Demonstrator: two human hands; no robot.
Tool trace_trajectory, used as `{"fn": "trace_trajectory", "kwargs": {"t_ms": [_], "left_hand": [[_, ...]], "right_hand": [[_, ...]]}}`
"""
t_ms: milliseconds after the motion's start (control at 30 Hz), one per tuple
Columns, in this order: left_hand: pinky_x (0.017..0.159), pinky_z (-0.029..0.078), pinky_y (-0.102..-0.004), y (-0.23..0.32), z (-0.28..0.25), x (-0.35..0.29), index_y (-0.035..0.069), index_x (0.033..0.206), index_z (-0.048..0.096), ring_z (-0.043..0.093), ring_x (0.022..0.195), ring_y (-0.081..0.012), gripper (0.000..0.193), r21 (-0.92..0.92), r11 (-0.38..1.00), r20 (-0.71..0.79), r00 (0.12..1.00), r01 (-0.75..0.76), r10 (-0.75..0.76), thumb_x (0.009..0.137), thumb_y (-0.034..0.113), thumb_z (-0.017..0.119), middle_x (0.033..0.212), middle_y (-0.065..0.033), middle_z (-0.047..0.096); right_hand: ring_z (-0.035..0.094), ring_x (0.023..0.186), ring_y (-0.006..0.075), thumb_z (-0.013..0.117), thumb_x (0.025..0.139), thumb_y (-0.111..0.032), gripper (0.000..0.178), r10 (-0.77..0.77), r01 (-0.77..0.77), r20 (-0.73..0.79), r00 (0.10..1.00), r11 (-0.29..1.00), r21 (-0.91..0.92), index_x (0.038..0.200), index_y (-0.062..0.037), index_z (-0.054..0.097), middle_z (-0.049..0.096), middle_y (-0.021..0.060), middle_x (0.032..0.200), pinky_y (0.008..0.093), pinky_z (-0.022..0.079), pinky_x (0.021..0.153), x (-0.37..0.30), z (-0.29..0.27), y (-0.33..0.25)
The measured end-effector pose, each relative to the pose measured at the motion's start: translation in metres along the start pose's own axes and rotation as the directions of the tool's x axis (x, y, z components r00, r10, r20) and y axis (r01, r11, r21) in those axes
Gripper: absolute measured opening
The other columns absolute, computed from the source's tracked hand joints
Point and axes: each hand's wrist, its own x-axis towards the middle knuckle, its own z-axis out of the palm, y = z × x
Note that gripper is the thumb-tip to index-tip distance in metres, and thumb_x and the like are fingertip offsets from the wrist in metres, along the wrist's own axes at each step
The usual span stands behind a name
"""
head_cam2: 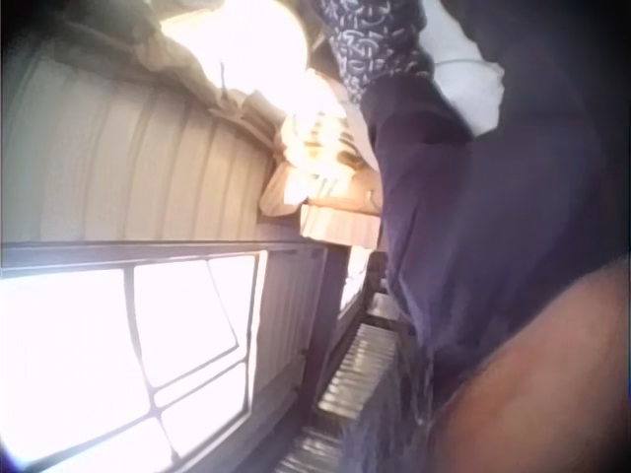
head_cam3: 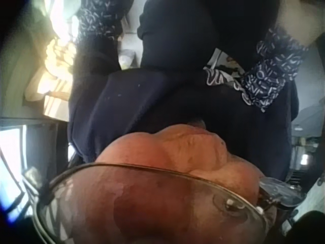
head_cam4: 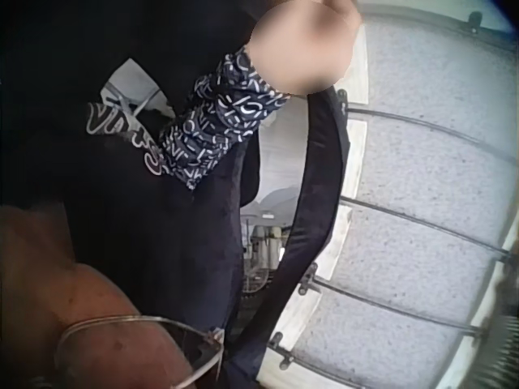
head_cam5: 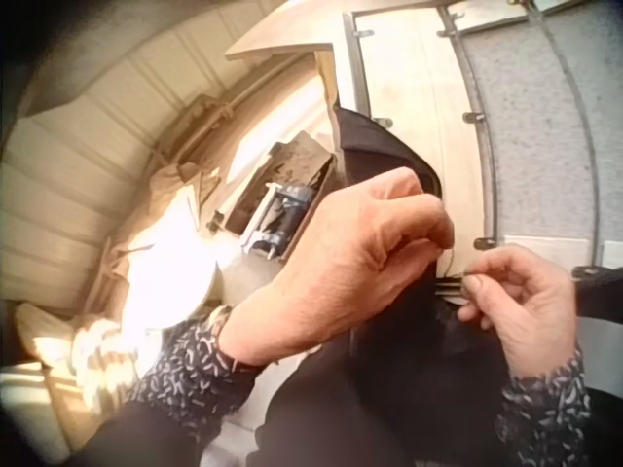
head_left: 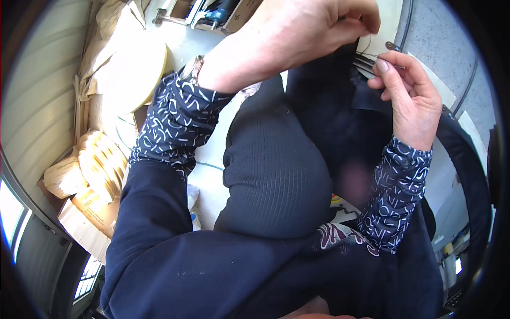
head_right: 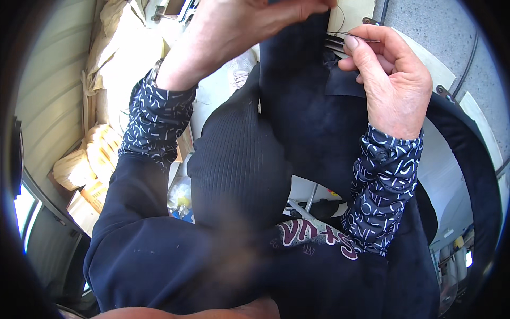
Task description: Hand-sewing fabric over foam padding onto a furniture frame.
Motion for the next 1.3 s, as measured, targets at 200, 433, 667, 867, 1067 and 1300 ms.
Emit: {"fn": "trace_trajectory", "kwargs": {"t_ms": [200, 433, 667, 867, 1067, 1300], "left_hand": [[0.078, 0.058, -0.0424, -0.006, 0.012, -0.025, 0.01, 0.094, 0.078, 0.07, 0.088, -0.0287, 0.009, 0.127, 0.989, 0.204, 0.973, 0.081, -0.106, 0.087, 0.016, 0.076, 0.086, -0.0089, 0.065], [0.076, 0.055, -0.0419, -0.015, 0.014, -0.029, 0.011, 0.087, 0.076, 0.07, 0.09, -0.0267, 0.006, 0.265, 0.963, 0.255, 0.96, 0.046, -0.116, 0.084, 0.016, 0.075, 0.085, -0.0053, 0.066], [0.077, 0.049, -0.04, -0.017, 0.01, -0.041, 0.01, 0.084, 0.073, 0.067, 0.089, -0.0264, 0.007, 0.11, 0.975, 0.112, 0.973, 0.192, -0.204, 0.079, 0.015, 0.076, 0.085, -0.0041, 0.066], [0.078, 0.047, -0.0384, -0.017, 0.008, -0.044, 0.01, 0.091, 0.072, 0.066, 0.087, -0.0241, 0.011, 0.068, 0.971, 0.09, 0.968, 0.231, -0.236, 0.082, 0.011, 0.079, 0.086, -0.0036, 0.065], [0.078, 0.047, -0.0379, -0.017, 0.011, -0.047, 0.01, 0.091, 0.072, 0.066, 0.086, -0.024, 0.011, 0.063, 0.972, 0.073, 0.97, 0.227, -0.232, 0.082, 0.011, 0.079, 0.086, -0.0036, 0.065], [0.077, 0.047, -0.0372, -0.017, 0.011, -0.049, 0.01, 0.091, 0.072, 0.066, 0.085, -0.0235, 0.01, 0.05, 0.972, 0.072, 0.97, 0.229, -0.232, 0.083, 0.011, 0.079, 0.086, -0.0033, 0.065]], "right_hand": [[0.07, 0.071, 0.0074, 0.073, 0.104, -0.019, 0.021, -0.013, 0.009, -0.023, 1.0, 0.99, -0.144, 0.113, -0.0021, 0.079, 0.077, 0.0039, 0.088, 0.0195, 0.048, 0.06, 0.008, 0.006, -0.001], [0.056, 0.061, 0.0046, 0.071, 0.106, -0.022, 0.023, -0.037, 0.042, 0.026, 0.999, 0.974, -0.221, 0.111, -0.0015, 0.08, 0.068, 0.0, 0.077, 0.0206, 0.044, 0.055, 0.009, 0.013, -0.01], [0.054, 0.057, 0.004, 0.071, 0.105, -0.021, 0.022, 0.099, -0.091, 0.066, 0.993, 0.99, -0.111, 0.106, -0.0004, 0.08, 0.07, 0.0011, 0.075, 0.0196, 0.042, 0.052, 0.017, 0.026, -0.014], [0.048, 0.057, 0.0016, 0.066, 0.109, -0.026, 0.028, 0.113, -0.11, 0.048, 0.992, 0.992, -0.058, 0.108, -0.0001, 0.078, 0.067, -0.0015, 0.077, 0.018, 0.035, 0.053, 0.019, 0.031, -0.011], [0.051, 0.055, 0.003, 0.067, 0.108, -0.026, 0.028, 0.088, -0.084, 0.042, 0.995, 0.993, -0.087, 0.103, -0.0003, 0.079, 0.067, -0.0002, 0.072, 0.0192, 0.039, 0.05, 0.019, 0.032, -0.007], [0.05, 0.054, 0.0027, 0.065, 0.109, -0.028, 0.031, 0.124, -0.118, 0.075, 0.99, 0.99, -0.08, 0.101, -0.0013, 0.078, 0.067, -0.0009, 0.071, 0.0191, 0.038, 0.05, 0.019, 0.031, -0.007]]}}
